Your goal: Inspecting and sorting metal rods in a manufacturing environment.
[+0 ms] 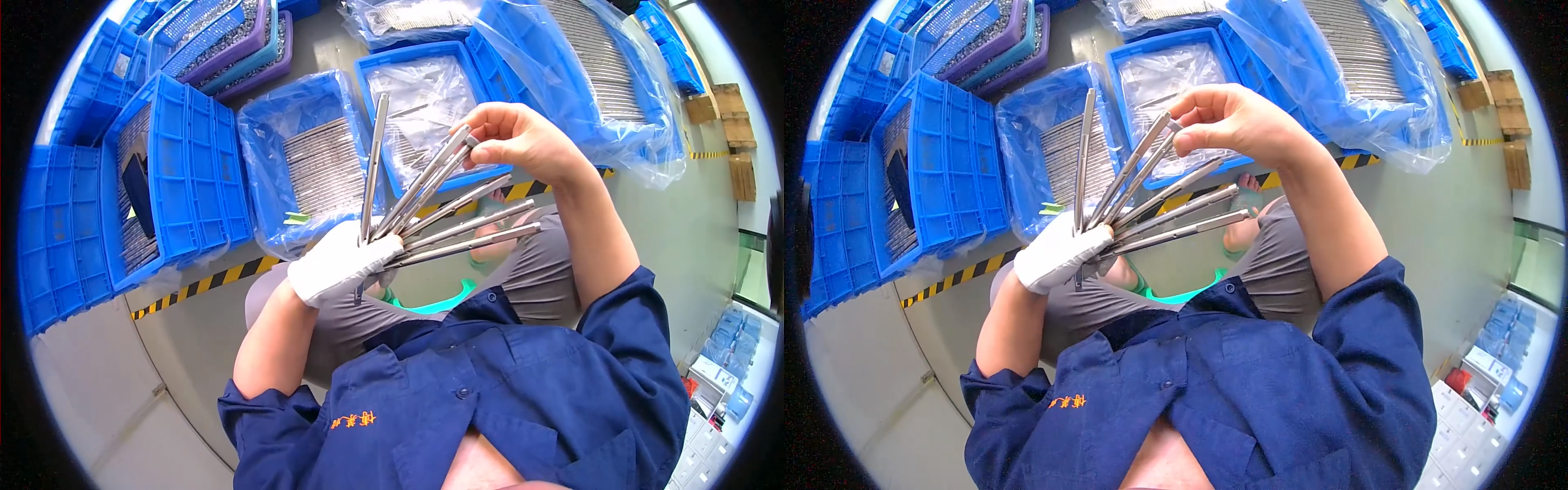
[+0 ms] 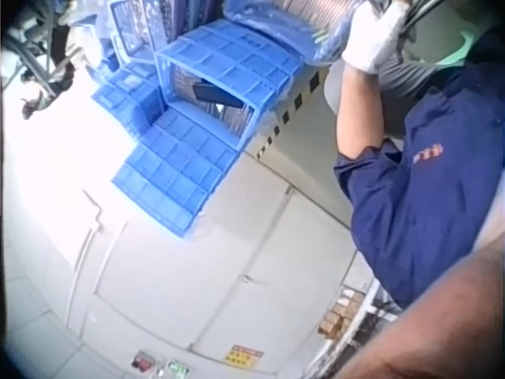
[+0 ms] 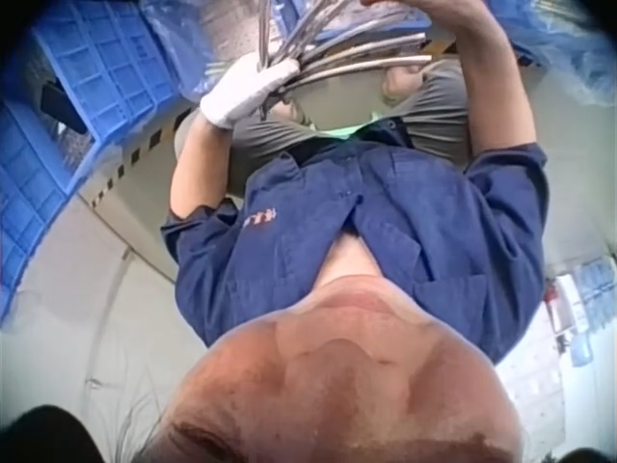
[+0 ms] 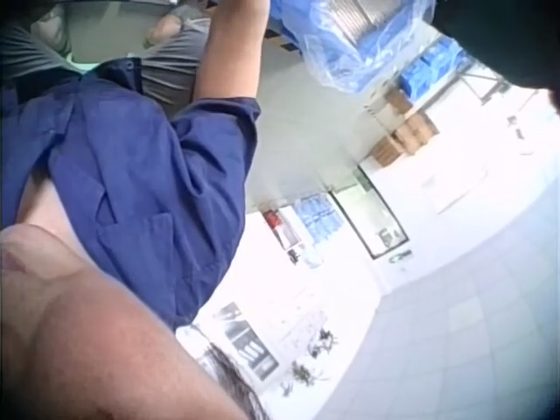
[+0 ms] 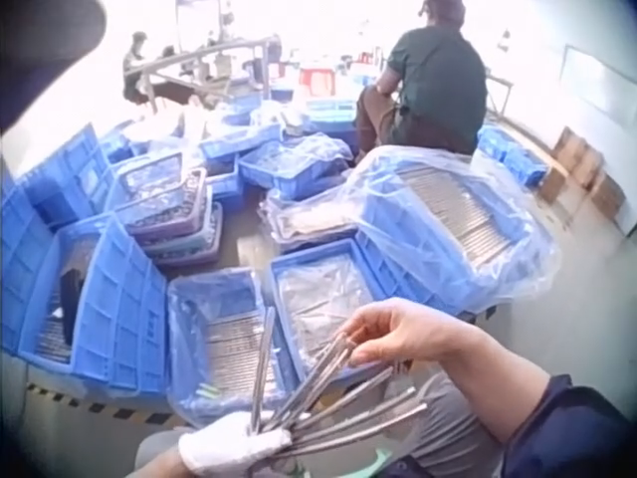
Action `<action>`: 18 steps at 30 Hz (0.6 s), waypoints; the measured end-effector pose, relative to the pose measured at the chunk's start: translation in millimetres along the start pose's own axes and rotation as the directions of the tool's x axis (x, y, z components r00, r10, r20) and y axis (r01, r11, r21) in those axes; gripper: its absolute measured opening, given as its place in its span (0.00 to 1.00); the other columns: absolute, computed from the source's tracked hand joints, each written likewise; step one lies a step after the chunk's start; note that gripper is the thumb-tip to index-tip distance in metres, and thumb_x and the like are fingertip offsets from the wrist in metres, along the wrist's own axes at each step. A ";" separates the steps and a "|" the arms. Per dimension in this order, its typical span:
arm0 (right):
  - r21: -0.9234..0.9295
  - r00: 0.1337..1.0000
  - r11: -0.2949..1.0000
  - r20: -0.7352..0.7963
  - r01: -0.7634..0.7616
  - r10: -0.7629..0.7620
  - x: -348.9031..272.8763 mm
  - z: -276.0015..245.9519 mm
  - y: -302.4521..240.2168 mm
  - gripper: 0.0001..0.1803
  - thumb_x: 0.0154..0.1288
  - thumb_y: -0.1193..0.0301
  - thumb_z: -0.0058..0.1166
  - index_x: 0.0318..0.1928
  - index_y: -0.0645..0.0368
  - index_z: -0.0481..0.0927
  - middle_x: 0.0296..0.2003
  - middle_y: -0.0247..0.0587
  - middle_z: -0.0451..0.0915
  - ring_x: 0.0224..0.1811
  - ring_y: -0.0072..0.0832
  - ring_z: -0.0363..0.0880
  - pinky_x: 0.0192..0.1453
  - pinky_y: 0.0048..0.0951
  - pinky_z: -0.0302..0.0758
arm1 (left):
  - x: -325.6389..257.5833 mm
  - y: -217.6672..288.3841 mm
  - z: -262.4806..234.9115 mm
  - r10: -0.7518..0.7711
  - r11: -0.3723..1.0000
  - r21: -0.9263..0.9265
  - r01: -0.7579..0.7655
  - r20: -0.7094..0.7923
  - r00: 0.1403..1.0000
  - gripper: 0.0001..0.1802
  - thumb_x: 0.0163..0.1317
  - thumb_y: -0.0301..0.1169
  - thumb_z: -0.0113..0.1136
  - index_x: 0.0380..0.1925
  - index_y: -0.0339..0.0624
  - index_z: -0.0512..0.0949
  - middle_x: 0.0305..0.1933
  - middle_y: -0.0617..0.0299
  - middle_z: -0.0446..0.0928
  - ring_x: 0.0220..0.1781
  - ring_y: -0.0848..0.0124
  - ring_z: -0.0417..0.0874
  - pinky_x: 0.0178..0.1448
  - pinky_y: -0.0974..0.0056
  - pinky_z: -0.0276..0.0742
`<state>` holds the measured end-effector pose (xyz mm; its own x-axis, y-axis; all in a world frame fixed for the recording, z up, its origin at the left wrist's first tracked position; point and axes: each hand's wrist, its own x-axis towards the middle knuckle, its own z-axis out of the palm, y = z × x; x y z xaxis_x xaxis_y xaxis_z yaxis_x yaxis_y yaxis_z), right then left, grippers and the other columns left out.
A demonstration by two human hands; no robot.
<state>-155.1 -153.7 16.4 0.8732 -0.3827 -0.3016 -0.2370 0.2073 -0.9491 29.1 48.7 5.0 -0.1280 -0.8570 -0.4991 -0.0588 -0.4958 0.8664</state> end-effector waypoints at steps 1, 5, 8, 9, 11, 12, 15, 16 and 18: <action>-0.001 0.999 0.999 -0.022 0.042 -0.042 -1.6 -1.4 -5.2 0.17 0.49 0.73 0.58 0.42 0.63 0.74 0.32 0.39 0.77 0.35 0.23 0.76 0.44 0.23 0.73 | 0.5 -1.5 -1.4 -0.014 1.000 -0.007 0.014 0.021 1.000 0.17 0.57 0.42 0.52 0.27 0.36 0.75 0.17 0.66 0.71 0.20 0.80 0.69 0.23 0.73 0.64; 0.081 0.984 0.983 -0.073 0.167 -0.161 -4.1 -7.8 -6.8 0.22 0.49 0.67 0.60 0.44 0.62 0.73 0.34 0.40 0.77 0.38 0.25 0.76 0.46 0.25 0.71 | -1.5 6.1 1.6 -0.021 0.998 -0.058 0.023 0.043 0.999 0.16 0.57 0.41 0.52 0.28 0.36 0.74 0.17 0.66 0.70 0.19 0.81 0.68 0.22 0.74 0.63; 0.025 0.985 0.984 -0.024 0.174 -0.173 -2.5 -1.9 -5.5 0.24 0.47 0.65 0.62 0.45 0.61 0.73 0.36 0.41 0.78 0.40 0.25 0.76 0.48 0.24 0.70 | 3.4 -2.0 3.6 0.032 0.999 -0.004 -0.032 0.033 0.999 0.16 0.57 0.41 0.52 0.30 0.37 0.74 0.17 0.67 0.69 0.19 0.81 0.68 0.22 0.75 0.63; 0.059 0.984 0.982 0.013 0.178 -0.179 -3.3 -2.5 -6.3 0.24 0.47 0.65 0.63 0.44 0.61 0.73 0.36 0.41 0.78 0.40 0.24 0.76 0.48 0.24 0.70 | 3.0 -1.8 3.7 0.006 1.000 -0.007 -0.006 0.046 0.999 0.15 0.57 0.40 0.53 0.31 0.37 0.74 0.17 0.68 0.69 0.19 0.81 0.67 0.22 0.75 0.62; 0.093 0.984 0.981 0.044 0.169 -0.174 -5.4 -2.9 -7.1 0.24 0.45 0.66 0.64 0.44 0.61 0.74 0.36 0.41 0.78 0.40 0.24 0.75 0.46 0.22 0.70 | 2.5 -1.1 3.8 -0.024 1.000 -0.017 0.026 0.065 0.998 0.15 0.57 0.41 0.52 0.30 0.38 0.74 0.17 0.68 0.69 0.19 0.81 0.67 0.22 0.74 0.62; 0.058 0.988 0.987 0.032 0.152 -0.154 -7.3 -2.7 -9.2 0.23 0.45 0.68 0.64 0.44 0.61 0.74 0.36 0.41 0.78 0.40 0.24 0.75 0.46 0.22 0.70 | 2.0 -0.4 4.7 -0.052 0.998 -0.025 0.054 0.088 0.995 0.15 0.57 0.41 0.52 0.30 0.38 0.74 0.17 0.68 0.69 0.19 0.81 0.67 0.22 0.74 0.62; -0.079 0.993 0.990 0.044 0.113 -0.110 -11.7 -1.4 -12.4 0.20 0.45 0.76 0.62 0.42 0.62 0.74 0.36 0.40 0.77 0.40 0.23 0.75 0.47 0.23 0.70 | 3.2 -3.0 7.5 -0.093 0.996 0.005 0.093 0.131 0.987 0.16 0.57 0.44 0.52 0.27 0.40 0.73 0.17 0.68 0.69 0.20 0.81 0.66 0.23 0.73 0.62; -0.127 0.993 0.986 0.064 0.111 -0.104 -11.6 0.5 -9.4 0.19 0.46 0.77 0.61 0.42 0.62 0.74 0.37 0.40 0.77 0.40 0.23 0.75 0.48 0.23 0.70 | 3.1 -3.6 9.3 -0.102 0.995 0.006 0.102 0.129 0.986 0.18 0.56 0.45 0.52 0.26 0.40 0.73 0.17 0.68 0.69 0.20 0.81 0.67 0.23 0.73 0.63; -0.071 0.997 0.995 0.035 0.069 -0.066 -10.2 3.6 -2.9 0.18 0.46 0.77 0.61 0.41 0.62 0.74 0.36 0.40 0.77 0.40 0.23 0.75 0.48 0.22 0.70 | 3.3 -2.7 10.8 -0.105 0.994 -0.009 0.107 0.130 0.986 0.18 0.56 0.46 0.52 0.26 0.40 0.73 0.17 0.68 0.69 0.21 0.80 0.67 0.24 0.73 0.63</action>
<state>-161.8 -147.2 22.6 0.9013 -0.3641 -0.2348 -0.2061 0.1164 -0.9716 18.2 48.7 1.2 -0.2489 -0.7745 -0.5815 -0.0637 -0.5860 0.8078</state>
